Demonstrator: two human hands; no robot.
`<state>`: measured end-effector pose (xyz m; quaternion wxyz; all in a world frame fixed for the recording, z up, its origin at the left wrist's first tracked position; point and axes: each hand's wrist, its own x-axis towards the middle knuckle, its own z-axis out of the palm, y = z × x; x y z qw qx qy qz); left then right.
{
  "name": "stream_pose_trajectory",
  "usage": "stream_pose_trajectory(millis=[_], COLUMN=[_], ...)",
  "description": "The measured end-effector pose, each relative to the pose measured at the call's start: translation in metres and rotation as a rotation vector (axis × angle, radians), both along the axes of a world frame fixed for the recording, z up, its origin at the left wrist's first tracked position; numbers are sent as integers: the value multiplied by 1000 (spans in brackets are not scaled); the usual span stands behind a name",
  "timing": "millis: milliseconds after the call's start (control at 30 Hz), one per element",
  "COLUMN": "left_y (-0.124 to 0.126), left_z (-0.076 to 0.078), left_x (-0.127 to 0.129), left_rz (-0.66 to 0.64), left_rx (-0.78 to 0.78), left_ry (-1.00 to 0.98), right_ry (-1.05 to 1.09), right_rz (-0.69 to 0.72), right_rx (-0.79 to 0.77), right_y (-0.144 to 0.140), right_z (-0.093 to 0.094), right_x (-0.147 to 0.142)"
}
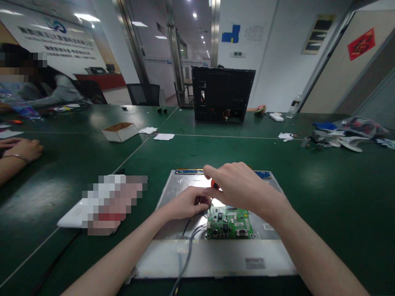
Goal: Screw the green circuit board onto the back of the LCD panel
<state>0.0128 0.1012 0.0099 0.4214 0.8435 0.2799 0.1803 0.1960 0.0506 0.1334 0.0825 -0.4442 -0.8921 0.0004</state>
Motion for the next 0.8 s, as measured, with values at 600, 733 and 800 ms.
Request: stream_pose_trajectory(millis=[600, 733, 800], left_y=[0, 1, 1], left_z=[0, -3, -3], left_x=[1, 1, 1], left_rz=[12, 29, 34], left_rx=[4, 26, 16], left_ry=[8, 20, 23], right_ry=[-1, 3, -3], right_rz=[11, 88, 100], right_rx=[22, 3, -15], right_y=[-3, -6, -6], right_z=[-1, 0, 2], right_x=[1, 2, 2])
